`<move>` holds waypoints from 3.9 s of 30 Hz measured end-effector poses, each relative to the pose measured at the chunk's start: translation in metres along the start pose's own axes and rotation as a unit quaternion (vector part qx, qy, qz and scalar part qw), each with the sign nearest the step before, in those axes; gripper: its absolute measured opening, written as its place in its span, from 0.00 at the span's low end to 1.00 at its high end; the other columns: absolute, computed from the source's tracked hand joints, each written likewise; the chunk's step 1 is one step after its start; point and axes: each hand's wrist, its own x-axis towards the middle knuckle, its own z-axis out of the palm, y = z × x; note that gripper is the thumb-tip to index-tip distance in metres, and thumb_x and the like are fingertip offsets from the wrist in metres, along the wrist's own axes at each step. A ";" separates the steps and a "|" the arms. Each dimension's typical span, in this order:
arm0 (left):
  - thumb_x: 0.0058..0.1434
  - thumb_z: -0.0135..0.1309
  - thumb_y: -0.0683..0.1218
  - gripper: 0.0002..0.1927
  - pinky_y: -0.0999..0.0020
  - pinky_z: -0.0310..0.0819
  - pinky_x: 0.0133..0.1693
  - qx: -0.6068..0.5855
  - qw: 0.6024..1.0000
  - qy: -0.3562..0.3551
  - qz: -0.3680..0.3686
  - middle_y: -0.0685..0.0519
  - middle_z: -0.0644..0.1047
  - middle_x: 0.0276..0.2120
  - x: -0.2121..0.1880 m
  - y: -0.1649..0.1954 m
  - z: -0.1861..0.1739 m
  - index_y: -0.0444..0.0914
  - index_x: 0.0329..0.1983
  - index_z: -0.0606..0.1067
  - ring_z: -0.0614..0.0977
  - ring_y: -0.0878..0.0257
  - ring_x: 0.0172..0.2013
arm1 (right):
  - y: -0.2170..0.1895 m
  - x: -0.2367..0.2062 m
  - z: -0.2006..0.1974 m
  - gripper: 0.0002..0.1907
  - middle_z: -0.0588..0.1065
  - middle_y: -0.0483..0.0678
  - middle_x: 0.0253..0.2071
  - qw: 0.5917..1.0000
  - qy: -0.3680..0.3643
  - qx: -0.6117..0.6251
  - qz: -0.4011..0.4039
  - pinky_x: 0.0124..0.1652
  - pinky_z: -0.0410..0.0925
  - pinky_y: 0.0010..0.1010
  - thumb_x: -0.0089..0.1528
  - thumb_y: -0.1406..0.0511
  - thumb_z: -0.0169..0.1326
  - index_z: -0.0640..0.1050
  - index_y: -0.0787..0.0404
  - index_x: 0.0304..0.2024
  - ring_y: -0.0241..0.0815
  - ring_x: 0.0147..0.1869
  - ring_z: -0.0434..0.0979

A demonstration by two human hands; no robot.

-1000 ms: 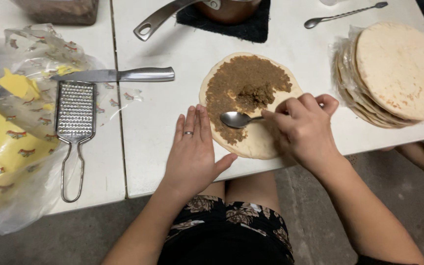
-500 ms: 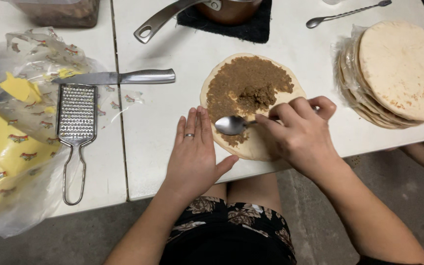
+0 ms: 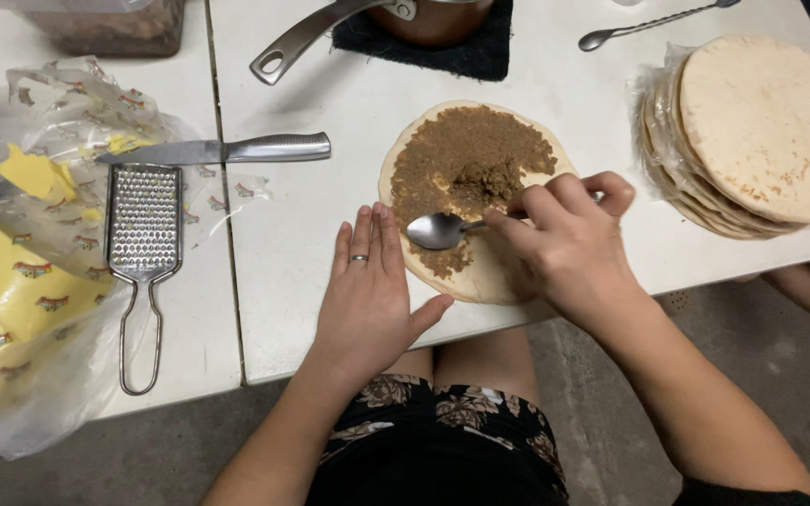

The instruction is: The person sits at a table and uses a spoon to scoop a brown cooked filling from a saucepan and spread it evenly over a large round flatbread, holding the flatbread steady with the other hand. A stack of additional flatbreads, a grater, a knife, and packaged cheese sit on the table as the person works the filling toward the edges.

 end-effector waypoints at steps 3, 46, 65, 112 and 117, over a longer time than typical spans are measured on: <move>0.58 0.54 0.68 0.59 0.42 0.42 0.68 -0.005 1.000 -0.005 -0.001 0.20 0.58 0.65 0.003 0.000 0.000 0.13 0.67 0.49 0.56 0.34 0.70 | 0.007 -0.007 0.003 0.10 0.76 0.39 0.37 1.000 -0.001 -0.006 0.008 0.53 0.52 0.41 0.61 0.62 0.66 0.87 0.50 0.45 0.38 0.45 0.71; 0.59 0.54 0.69 0.60 0.42 0.41 0.68 -0.008 1.000 -0.009 0.003 0.19 0.57 0.65 0.002 -0.004 0.000 0.13 0.67 0.48 0.55 0.33 0.70 | 0.032 -0.051 -0.017 0.08 0.78 0.36 0.37 0.995 -0.041 -0.023 0.086 0.53 0.51 0.36 0.68 0.65 0.64 0.88 0.44 0.47 0.35 0.46 0.69; 0.59 0.54 0.69 0.59 0.43 0.40 0.68 -0.012 1.000 -0.011 -0.005 0.21 0.57 0.66 -0.001 -0.004 -0.003 0.14 0.67 0.48 0.54 0.34 0.70 | 0.035 -0.053 -0.022 0.04 0.75 0.39 0.34 0.992 -0.064 0.035 0.103 0.52 0.53 0.44 0.61 0.66 0.64 0.86 0.52 0.39 0.41 0.42 0.70; 0.57 0.57 0.68 0.50 0.37 0.43 0.67 0.021 0.997 0.077 -0.012 0.21 0.61 0.65 0.002 -0.005 0.005 0.19 0.63 0.66 0.57 0.29 0.69 | 0.056 -0.070 0.013 0.18 0.74 0.36 0.32 0.975 -0.095 0.129 0.157 0.58 0.50 0.39 0.57 0.72 0.60 0.86 0.46 0.46 0.36 0.44 0.68; 0.56 0.58 0.67 0.50 0.37 0.45 0.68 0.008 0.995 0.103 -0.008 0.22 0.62 0.65 -0.005 -0.015 -0.001 0.18 0.62 0.66 0.60 0.30 0.69 | 0.025 -0.047 0.024 0.13 0.74 0.34 0.32 0.961 -0.063 0.168 0.212 0.55 0.50 0.36 0.60 0.66 0.64 0.86 0.46 0.47 0.35 0.42 0.67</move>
